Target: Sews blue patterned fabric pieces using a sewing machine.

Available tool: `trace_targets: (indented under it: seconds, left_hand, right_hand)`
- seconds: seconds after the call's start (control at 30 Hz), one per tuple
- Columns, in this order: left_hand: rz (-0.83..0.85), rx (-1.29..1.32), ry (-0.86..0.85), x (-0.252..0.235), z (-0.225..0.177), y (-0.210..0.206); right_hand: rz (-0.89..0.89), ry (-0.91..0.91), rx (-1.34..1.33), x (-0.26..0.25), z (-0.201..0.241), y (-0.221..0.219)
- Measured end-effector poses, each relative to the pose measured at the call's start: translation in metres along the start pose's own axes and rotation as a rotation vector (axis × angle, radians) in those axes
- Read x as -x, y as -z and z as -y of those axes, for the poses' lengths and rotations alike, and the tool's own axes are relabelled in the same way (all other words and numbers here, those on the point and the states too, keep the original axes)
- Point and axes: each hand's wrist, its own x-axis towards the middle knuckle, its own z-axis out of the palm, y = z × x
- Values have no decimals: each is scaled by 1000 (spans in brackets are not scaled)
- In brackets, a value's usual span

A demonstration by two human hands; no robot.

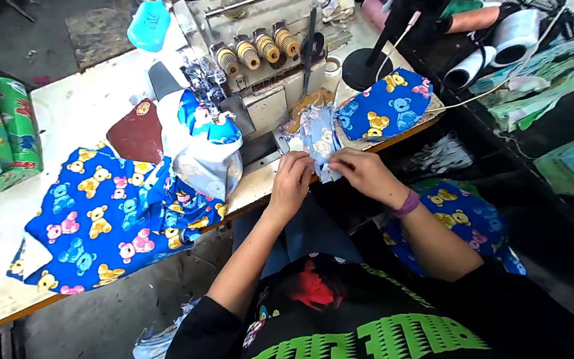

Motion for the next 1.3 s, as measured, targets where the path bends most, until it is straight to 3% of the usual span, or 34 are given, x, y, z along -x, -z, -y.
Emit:
trace_targets:
  seconds: [0.07,0.17,0.23,0.33,0.43,0.5,0.53,0.6,0.7,0.77,0.83,0.9,1.0,1.07,1.23,1.3]
  left_hand:
    - [-25,-108,-166,0,0,-4]
    - [233,-259,-200,-4,-3,-9]
    - [242,-49,-31,-10,-13,0]
    - [39,392,342,-20,-44,35]
    - [56,968,890,-21,-63,65]
    - [-2,1115,1073,-9,-62,73]
    - [-34,1102,1086,1,-61,77]
    - [-92,1040,1022,24,-60,85]
    - [-102,968,936,58,-57,92]
    - [-55,943,926,72,-58,88]
    - [-31,921,945,83,-56,83]
    - [-125,783,941,95,-52,79]
    - [-350,469,640,107,-52,74]
    - [-348,456,517,104,-60,67]
    - [-307,579,625,94,-58,57]
    - [-236,706,684,95,-52,58]
  right_hand:
    - [-3,-167,-87,-13,6,16]
    - [-104,-273,-88,-47,13,43]
    - [-120,-193,-18,-64,33,65]
    - [-26,92,91,-64,89,85]
    - [80,366,82,-33,126,54]
    - [180,447,-34,-5,127,13]
    - [248,407,-136,9,122,-5]
    - [288,115,-436,34,113,-29]
    - [48,-456,-788,43,104,-59]
    - [39,-632,-1016,34,104,-68]
    - [14,-699,-1142,24,111,-76]
    - [-39,-740,-1222,18,115,-80]
    - [-40,-784,-1322,19,116,-82]
    - [-34,-812,-1361,24,118,-84]
    - [67,-641,-1245,36,111,-74]
    - [49,-660,-1243,41,100,-69]
